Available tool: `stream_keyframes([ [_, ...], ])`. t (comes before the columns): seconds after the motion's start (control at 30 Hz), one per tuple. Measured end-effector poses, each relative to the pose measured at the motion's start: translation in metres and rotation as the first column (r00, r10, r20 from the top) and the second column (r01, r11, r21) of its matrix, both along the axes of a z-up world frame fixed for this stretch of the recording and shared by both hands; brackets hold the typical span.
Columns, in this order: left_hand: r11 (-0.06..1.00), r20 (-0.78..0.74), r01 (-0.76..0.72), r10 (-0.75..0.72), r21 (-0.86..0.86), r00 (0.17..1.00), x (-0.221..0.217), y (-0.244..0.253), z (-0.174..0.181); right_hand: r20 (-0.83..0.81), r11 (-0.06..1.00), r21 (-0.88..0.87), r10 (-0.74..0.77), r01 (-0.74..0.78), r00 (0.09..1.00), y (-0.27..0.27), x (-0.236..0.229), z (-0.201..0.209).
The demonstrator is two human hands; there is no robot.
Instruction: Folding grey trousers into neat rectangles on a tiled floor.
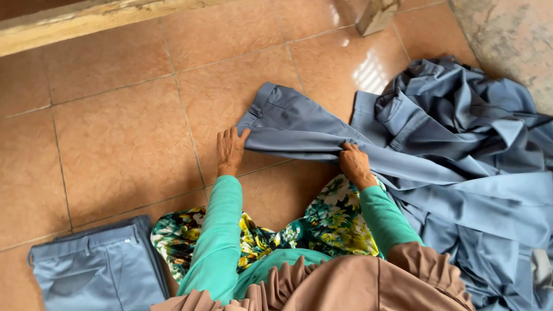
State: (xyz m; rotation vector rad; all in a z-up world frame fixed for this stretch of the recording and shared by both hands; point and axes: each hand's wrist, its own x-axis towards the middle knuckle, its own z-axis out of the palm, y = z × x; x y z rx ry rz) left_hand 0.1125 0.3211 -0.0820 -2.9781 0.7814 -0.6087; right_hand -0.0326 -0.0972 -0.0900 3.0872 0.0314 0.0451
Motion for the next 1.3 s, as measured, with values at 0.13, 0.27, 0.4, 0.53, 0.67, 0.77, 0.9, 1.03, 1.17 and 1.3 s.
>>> stream_keyframes([
  [0.13, 0.987, -0.157, -0.142, 0.153, 0.079, 0.976, -0.023, 0.068, -0.024, -0.110, 0.996, 0.043, 0.085, -0.081, 0.990, 0.068, 0.027, -0.025],
  [0.27, 0.910, -0.289, -0.347, 0.404, 0.228, 0.868, -0.045, 0.138, -0.049, -0.216, 0.987, 0.045, 0.160, -0.154, 0.963, 0.140, 0.035, -0.026],
  [0.4, 0.775, 0.060, -0.579, 0.585, 0.254, 0.809, -0.063, 0.204, -0.055, -0.108, 0.960, 0.020, 0.278, -0.278, 0.954, 0.180, 0.041, -0.037],
  [0.53, 0.674, 0.083, -0.678, 0.689, 0.293, 0.720, -0.069, 0.269, -0.053, -0.006, 0.929, -0.023, 0.369, -0.369, 0.929, 0.185, 0.050, -0.039],
  [0.67, 0.464, -0.404, -0.732, 0.872, 0.499, 0.277, -0.066, 0.285, -0.029, 0.070, 0.908, 0.043, 0.413, -0.416, 0.908, 0.201, 0.059, -0.033],
  [0.77, 0.645, -0.238, -0.725, 0.763, 0.239, 0.601, -0.101, 0.240, -0.017, 0.115, 0.898, 0.077, 0.423, -0.432, 0.899, 0.212, 0.067, -0.017],
  [0.9, 0.652, -0.976, -0.733, -0.050, -0.192, 0.211, -0.135, 0.102, 0.128, 0.145, 0.916, 0.122, 0.365, -0.382, 0.920, 0.214, 0.067, -0.008],
  [1.03, 0.324, -0.844, -0.919, -0.535, -0.226, 0.018, -0.131, 0.032, 0.139, 0.136, 0.916, 0.194, 0.329, -0.351, 0.934, 0.217, 0.050, 0.001],
  [1.17, -0.422, -0.666, -0.902, -0.699, 0.090, 0.261, -0.080, 0.009, -0.004, 0.241, 0.896, 0.120, 0.392, -0.428, 0.888, 0.211, 0.021, 0.013],
  [1.3, -0.498, -0.608, -0.864, -0.710, 0.075, 0.356, -0.053, 0.035, -0.008, 0.248, 0.920, 0.030, 0.371, -0.390, 0.895, 0.184, 0.018, -0.008],
])
